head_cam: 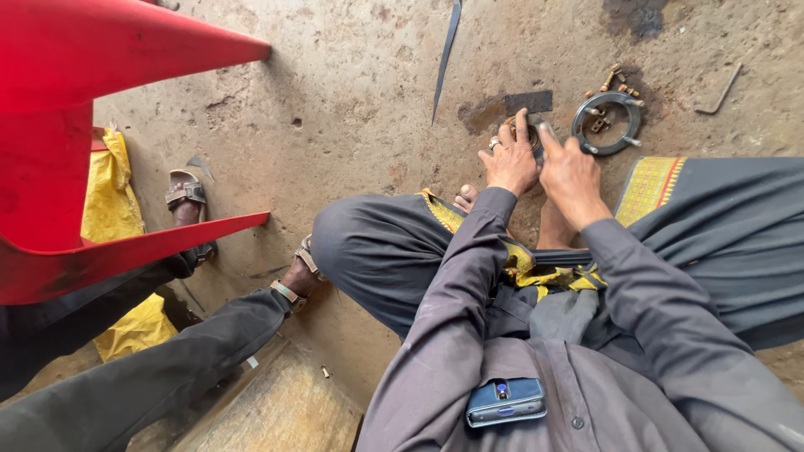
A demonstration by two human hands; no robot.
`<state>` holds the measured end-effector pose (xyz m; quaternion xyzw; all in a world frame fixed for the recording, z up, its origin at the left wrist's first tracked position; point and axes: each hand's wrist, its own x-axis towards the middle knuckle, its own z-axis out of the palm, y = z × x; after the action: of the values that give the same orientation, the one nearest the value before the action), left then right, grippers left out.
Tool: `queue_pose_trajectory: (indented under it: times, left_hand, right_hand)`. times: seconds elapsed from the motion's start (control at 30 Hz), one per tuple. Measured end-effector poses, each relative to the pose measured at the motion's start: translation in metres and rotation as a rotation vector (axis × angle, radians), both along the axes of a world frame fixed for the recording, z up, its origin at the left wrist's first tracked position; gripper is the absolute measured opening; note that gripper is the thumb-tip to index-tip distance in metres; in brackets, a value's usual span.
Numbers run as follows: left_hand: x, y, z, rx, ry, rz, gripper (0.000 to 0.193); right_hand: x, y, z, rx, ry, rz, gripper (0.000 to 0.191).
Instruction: The person sits on the ground fitting a cylindrical metal component into a rusted pump or valve housing, pressing and rotating it by hand and repositioning the housing and a nearby flange ring with bolts on the dirt floor.
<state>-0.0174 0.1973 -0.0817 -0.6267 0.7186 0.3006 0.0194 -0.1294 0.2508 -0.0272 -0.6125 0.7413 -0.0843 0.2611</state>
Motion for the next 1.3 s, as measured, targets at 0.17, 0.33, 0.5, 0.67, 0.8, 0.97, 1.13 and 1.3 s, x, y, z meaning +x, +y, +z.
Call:
queue_pose_trajectory:
  times: [0.17, 0.33, 0.5, 0.67, 0.8, 0.97, 1.13, 1.3]
  left_hand:
    - [0.000, -0.002, 0.002, 0.090, -0.018, -0.006, 0.099]
    - [-0.001, -0.001, 0.000, 0.028, 0.015, 0.014, 0.091]
    - [0.001, 0.000, -0.001, 0.075, 0.017, -0.004, 0.101]
    - [0.000, -0.001, 0.002, 0.125, 0.004, -0.007, 0.104]
    - [-0.001, -0.002, 0.005, 0.094, 0.027, 0.004, 0.109]
    - [0.002, -0.001, 0.004, 0.085, 0.022, -0.006, 0.110]
    - [0.002, -0.001, 0.000, 0.108, 0.031, -0.015, 0.114]
    - [0.001, -0.003, -0.002, 0.126, -0.007, -0.015, 0.114]
  right_hand:
    - [0.000, -0.001, -0.003, 0.054, -0.005, 0.001, 0.054]
    - [0.001, 0.000, -0.009, -0.005, 0.008, -0.026, 0.051]
    - [-0.001, 0.000, -0.013, 0.033, 0.023, -0.006, 0.052]
    - [-0.003, 0.006, -0.011, 0.037, 0.020, -0.023, 0.055]
    - [-0.004, 0.013, -0.009, 0.052, 0.024, -0.032, 0.055]
    - [-0.005, 0.015, -0.011, 0.083, 0.017, -0.047, 0.055]
    - [-0.005, 0.015, -0.010, 0.079, 0.010, -0.040, 0.053]
    - [-0.004, 0.015, -0.007, 0.090, 0.003, -0.057, 0.052]
